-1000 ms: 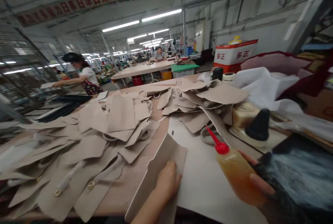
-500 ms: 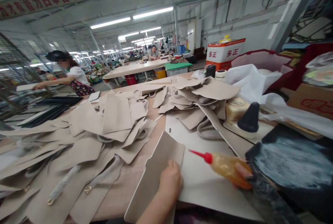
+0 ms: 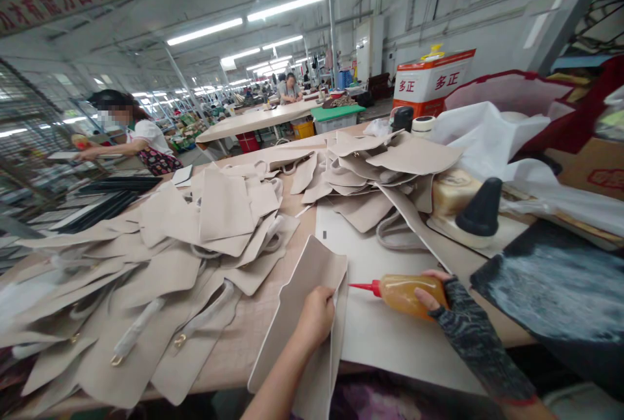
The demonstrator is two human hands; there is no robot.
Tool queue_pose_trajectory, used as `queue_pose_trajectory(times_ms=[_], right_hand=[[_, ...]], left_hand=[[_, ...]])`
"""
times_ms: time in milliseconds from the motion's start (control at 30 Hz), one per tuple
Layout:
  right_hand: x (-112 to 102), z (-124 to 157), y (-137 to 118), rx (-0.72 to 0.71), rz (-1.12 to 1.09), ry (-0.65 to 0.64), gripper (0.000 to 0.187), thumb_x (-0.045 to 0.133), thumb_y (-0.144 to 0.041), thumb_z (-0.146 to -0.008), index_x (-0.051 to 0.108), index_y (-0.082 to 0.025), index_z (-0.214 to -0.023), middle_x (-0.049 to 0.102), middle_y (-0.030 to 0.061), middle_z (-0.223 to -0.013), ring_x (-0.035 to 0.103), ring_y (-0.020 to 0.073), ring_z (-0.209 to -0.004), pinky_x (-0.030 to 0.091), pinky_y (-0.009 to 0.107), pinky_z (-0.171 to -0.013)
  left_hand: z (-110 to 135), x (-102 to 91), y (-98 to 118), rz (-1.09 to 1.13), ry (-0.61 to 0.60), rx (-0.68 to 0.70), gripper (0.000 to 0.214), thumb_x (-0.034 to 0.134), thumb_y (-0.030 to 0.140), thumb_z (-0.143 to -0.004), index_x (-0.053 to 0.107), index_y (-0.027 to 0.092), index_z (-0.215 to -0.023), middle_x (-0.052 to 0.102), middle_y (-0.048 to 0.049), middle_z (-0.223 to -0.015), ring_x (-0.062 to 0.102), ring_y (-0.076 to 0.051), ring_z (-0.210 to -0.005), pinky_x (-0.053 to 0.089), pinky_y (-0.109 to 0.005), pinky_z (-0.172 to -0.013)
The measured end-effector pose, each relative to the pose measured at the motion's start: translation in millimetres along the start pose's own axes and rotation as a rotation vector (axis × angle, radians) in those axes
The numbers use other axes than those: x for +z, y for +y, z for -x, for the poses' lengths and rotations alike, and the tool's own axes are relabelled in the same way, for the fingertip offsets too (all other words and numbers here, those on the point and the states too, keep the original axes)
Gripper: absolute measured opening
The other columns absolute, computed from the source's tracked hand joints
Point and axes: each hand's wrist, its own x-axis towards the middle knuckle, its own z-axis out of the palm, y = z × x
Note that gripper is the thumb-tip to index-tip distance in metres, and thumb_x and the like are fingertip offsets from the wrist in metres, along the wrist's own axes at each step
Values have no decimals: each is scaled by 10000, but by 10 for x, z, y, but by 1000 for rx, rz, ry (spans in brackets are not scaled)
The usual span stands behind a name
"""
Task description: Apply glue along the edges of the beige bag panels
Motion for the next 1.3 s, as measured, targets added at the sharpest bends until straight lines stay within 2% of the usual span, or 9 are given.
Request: queue_pose_trajectory(times_ms=[100, 267, 467, 567, 733, 1067, 1300], right_hand=[[73, -10, -16, -114, 37, 15, 423, 538, -572, -771, 539, -228, -1017, 598, 83, -947, 588, 278, -867, 496, 455, -802], [149, -110, -94, -224, 63, -2, 366, 507, -507, -828, 536, -213, -1044, 598, 107, -956, 593, 286, -866, 507, 457, -799], [136, -178, -146, -360, 90, -53, 332, 497, -427, -852, 516, -212, -1103, 587, 138, -987, 580, 313, -910, 488, 488, -839], [122, -220, -164, -347, 46, -79, 310, 513, -409, -848, 520, -218, -1093, 592, 128, -998, 580, 302, -921, 487, 472, -848], [134, -280, -153, -303, 28, -42, 303, 522, -418, -837, 531, -212, -1060, 597, 122, -1009, 569, 307, -957, 478, 484, -868], [152, -308, -105, -280, 64, -42, 305, 503, -451, -837, 572, -203, -999, 614, 112, -929, 591, 288, -876, 489, 473, -840], [136, -282, -79, -274, 60, -41, 347, 500, -458, -840, 560, -201, -1065, 614, 97, -942, 601, 282, -865, 491, 467, -817]], left_hand=[[4, 5, 5, 14, 5, -7, 349, 384, 91, -801, 715, 151, -894, 684, -85, -889, 618, -196, -893, 442, -256, -796], [3, 4, 2, -17, 0, -1, 355, 389, 85, -802, 709, 140, -947, 687, -90, -900, 619, -195, -896, 443, -256, -798], [13, 12, 17, -75, -10, 3, 325, 405, 104, -819, 703, 134, -944, 683, -91, -904, 621, -190, -899, 444, -250, -809], [6, 22, 9, -67, -3, 6, 322, 409, 103, -821, 700, 125, -958, 683, -104, -931, 622, -194, -916, 442, -256, -828], [-1, 26, 7, -75, -7, -7, 308, 412, 106, -827, 700, 136, -931, 683, -94, -907, 622, -194, -896, 441, -258, -804], [-12, 31, 31, -96, -5, -33, 300, 423, 98, -827, 693, 156, -946, 684, -83, -921, 615, -188, -905, 435, -256, -813], [-8, 34, 21, -79, 5, -21, 302, 427, 104, -823, 690, 134, -967, 686, -101, -939, 619, -194, -914, 437, -266, -821]])
